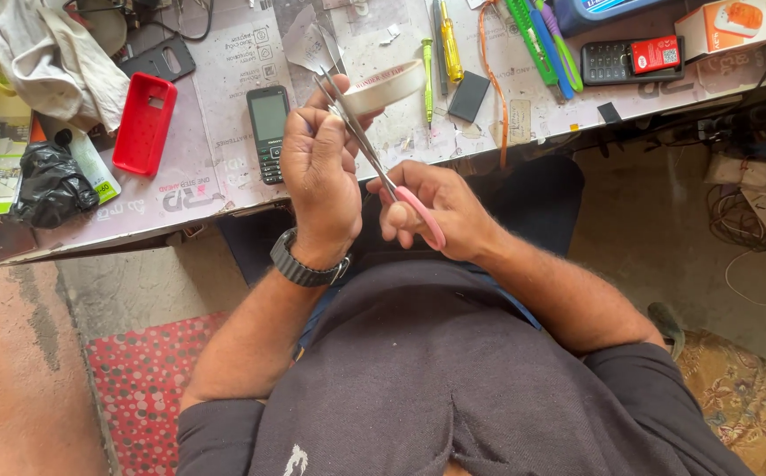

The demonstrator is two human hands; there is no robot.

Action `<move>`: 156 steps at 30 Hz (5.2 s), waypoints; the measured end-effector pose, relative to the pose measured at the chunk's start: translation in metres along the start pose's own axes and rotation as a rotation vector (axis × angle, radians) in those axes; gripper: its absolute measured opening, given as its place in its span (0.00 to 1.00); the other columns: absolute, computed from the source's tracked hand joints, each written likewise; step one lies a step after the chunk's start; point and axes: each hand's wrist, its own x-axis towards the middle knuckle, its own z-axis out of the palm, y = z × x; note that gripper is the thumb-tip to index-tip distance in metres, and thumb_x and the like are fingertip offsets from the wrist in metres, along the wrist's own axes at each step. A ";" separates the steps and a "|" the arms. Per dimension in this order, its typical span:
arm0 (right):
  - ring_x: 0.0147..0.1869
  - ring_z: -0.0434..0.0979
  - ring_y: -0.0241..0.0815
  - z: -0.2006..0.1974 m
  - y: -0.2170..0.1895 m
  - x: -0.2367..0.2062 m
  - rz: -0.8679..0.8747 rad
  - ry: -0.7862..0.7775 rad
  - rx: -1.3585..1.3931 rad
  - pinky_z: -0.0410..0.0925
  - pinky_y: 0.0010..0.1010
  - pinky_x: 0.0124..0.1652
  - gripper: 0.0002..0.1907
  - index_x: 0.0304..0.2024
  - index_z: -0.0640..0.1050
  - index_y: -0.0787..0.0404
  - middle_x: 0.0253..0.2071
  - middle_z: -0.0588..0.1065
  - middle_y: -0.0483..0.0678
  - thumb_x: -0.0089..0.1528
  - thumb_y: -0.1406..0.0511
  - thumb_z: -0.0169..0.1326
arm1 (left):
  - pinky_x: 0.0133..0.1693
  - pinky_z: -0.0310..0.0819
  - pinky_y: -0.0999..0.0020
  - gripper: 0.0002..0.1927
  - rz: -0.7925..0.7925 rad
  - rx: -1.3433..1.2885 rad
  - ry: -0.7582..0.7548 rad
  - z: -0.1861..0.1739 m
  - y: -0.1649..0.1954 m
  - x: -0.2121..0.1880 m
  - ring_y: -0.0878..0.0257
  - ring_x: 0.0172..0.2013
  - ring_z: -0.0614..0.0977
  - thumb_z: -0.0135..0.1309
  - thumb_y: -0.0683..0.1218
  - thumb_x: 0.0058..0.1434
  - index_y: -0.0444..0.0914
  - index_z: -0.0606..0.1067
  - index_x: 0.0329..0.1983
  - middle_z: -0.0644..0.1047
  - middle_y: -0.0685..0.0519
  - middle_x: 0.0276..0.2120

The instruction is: The person disassembles a red mobile phone using a screwdriver and a green tool, then cleans the interior with a brush. They reassemble the phone and apply tape to secure components.

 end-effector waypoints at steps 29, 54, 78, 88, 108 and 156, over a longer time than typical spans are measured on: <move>0.49 0.84 0.40 -0.022 -0.051 0.006 -0.625 0.103 -1.147 0.79 0.27 0.48 0.31 0.60 0.69 0.68 0.43 0.80 0.54 0.62 0.71 0.74 | 0.46 0.64 0.50 0.04 0.549 1.865 -0.080 -0.129 0.113 -0.063 0.49 0.42 0.74 0.50 0.42 0.73 0.37 0.71 0.41 0.73 0.49 0.40; 0.52 0.83 0.41 -0.012 -0.026 0.008 -0.520 0.064 -1.044 0.79 0.28 0.50 0.31 0.59 0.70 0.71 0.47 0.78 0.56 0.61 0.74 0.74 | 0.33 0.64 0.73 0.08 0.126 0.330 0.496 -0.193 0.102 -0.148 0.69 0.31 0.66 0.50 0.35 0.74 0.39 0.66 0.49 0.66 0.56 0.34; 0.41 0.78 0.39 0.011 -0.041 0.008 -0.644 0.035 -1.304 0.68 0.29 0.47 0.31 0.59 0.74 0.63 0.41 0.79 0.44 0.58 0.67 0.77 | 0.39 0.75 0.69 0.03 0.046 1.229 0.118 -0.117 0.100 -0.136 0.62 0.37 0.82 0.58 0.37 0.67 0.33 0.78 0.43 0.80 0.49 0.39; 0.40 0.78 0.38 0.016 -0.043 0.008 -0.785 -0.078 -1.548 0.59 0.38 0.49 0.27 0.57 0.74 0.61 0.41 0.81 0.41 0.62 0.60 0.74 | 0.27 0.66 0.78 0.07 -0.317 0.657 0.030 -0.045 0.083 -0.079 0.75 0.24 0.73 0.54 0.42 0.68 0.32 0.77 0.39 0.74 0.58 0.23; 0.38 0.78 0.32 0.002 -0.035 0.008 -0.757 -0.016 -1.365 0.59 0.34 0.49 0.28 0.55 0.77 0.58 0.36 0.80 0.39 0.59 0.62 0.80 | 0.33 0.78 0.69 0.08 -0.486 0.167 0.114 -0.048 0.068 -0.083 0.63 0.33 0.80 0.42 0.41 0.74 0.33 0.71 0.49 0.77 0.46 0.35; 0.31 0.76 0.37 -0.051 -0.020 -0.013 -0.203 0.182 0.095 0.69 0.23 0.26 0.23 0.46 0.70 0.69 0.33 0.73 0.51 0.64 0.59 0.66 | 0.55 0.81 0.57 0.13 -0.297 0.143 -0.187 0.053 -0.024 0.041 0.47 0.51 0.83 0.32 0.41 0.75 0.30 0.66 0.54 0.72 0.39 0.49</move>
